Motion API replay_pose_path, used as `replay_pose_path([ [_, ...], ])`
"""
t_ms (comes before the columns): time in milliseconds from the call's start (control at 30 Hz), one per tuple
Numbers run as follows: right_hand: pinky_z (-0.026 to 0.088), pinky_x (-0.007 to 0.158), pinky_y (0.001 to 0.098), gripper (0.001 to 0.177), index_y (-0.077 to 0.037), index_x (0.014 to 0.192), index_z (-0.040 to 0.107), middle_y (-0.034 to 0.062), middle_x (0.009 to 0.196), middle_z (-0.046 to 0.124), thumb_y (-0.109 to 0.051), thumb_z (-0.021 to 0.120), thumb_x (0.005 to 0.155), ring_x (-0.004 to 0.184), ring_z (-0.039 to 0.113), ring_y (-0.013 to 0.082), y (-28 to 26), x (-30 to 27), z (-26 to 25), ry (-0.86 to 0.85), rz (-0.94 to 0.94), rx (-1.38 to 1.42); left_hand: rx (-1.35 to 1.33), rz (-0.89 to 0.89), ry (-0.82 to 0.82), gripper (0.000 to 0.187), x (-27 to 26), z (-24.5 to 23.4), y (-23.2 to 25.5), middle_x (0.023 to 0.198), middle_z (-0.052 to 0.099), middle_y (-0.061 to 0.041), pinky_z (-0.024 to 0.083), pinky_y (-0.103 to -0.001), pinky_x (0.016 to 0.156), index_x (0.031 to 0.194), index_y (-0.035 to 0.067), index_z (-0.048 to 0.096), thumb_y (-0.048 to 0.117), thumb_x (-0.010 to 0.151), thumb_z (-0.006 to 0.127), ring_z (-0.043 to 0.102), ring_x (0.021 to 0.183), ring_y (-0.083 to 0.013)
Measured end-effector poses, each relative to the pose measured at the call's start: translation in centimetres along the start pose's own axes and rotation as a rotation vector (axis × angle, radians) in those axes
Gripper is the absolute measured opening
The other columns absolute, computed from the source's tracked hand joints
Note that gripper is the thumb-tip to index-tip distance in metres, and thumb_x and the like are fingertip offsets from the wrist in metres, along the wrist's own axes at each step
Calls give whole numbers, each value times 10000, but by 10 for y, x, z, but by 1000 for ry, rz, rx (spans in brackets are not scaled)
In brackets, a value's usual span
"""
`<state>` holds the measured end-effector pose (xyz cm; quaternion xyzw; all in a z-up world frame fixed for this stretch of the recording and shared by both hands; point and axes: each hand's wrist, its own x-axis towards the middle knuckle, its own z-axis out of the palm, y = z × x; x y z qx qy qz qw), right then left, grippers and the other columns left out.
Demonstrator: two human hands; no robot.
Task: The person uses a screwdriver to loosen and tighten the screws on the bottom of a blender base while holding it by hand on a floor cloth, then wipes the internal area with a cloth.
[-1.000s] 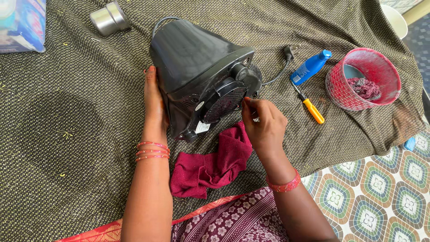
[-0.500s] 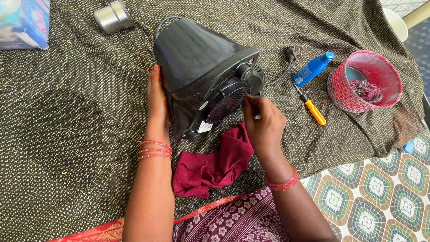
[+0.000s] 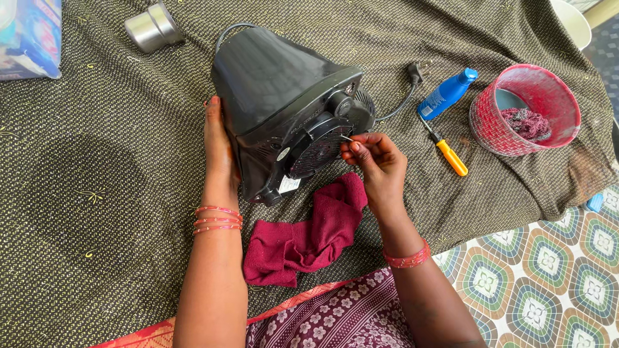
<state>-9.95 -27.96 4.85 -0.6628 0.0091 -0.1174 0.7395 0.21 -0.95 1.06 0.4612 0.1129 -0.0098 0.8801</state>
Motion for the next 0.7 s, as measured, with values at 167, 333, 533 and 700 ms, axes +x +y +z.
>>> replay_pose_path([
  [167, 593, 793, 278, 126, 48, 1128, 650, 121, 1001, 746, -25, 641, 1026, 871, 709, 147, -5, 0, -3, 0, 60, 84, -25, 30, -18, 760, -3, 2, 2, 1567, 465, -104, 399, -371, 1158, 1551, 40, 350, 535, 995, 505, 504, 1390, -240],
  [333, 621, 817, 263, 105, 19, 1095, 686, 85, 1000, 765, -38, 693, 1006, 905, 735, 116, -25, -7, 6, 39, -155, -244, -13, 38, -11, 738, -6, 4, 4, 1568, 466, -99, 397, -357, 1164, 1543, 40, 363, 527, 1007, 503, 510, 1396, -231],
  [533, 547, 648, 296, 133, -54, 1014, 713, 78, 897, 720, -25, 799, 917, 738, 696, 186, -57, -14, 21, 62, -641, -998, -20, 37, -49, 756, -9, 7, 7, 1549, 499, -123, 405, -369, 1165, 1532, 17, 401, 547, 1001, 495, 516, 1394, -253],
  [700, 549, 670, 355, 153, -35, 1025, 690, 98, 894, 693, -37, 793, 910, 771, 684, 247, -70, -15, 29, 30, -686, -1061, -2, 25, -47, 748, -12, 10, 11, 1538, 507, -122, 411, -370, 1155, 1524, 30, 406, 556, 998, 484, 525, 1382, -250],
])
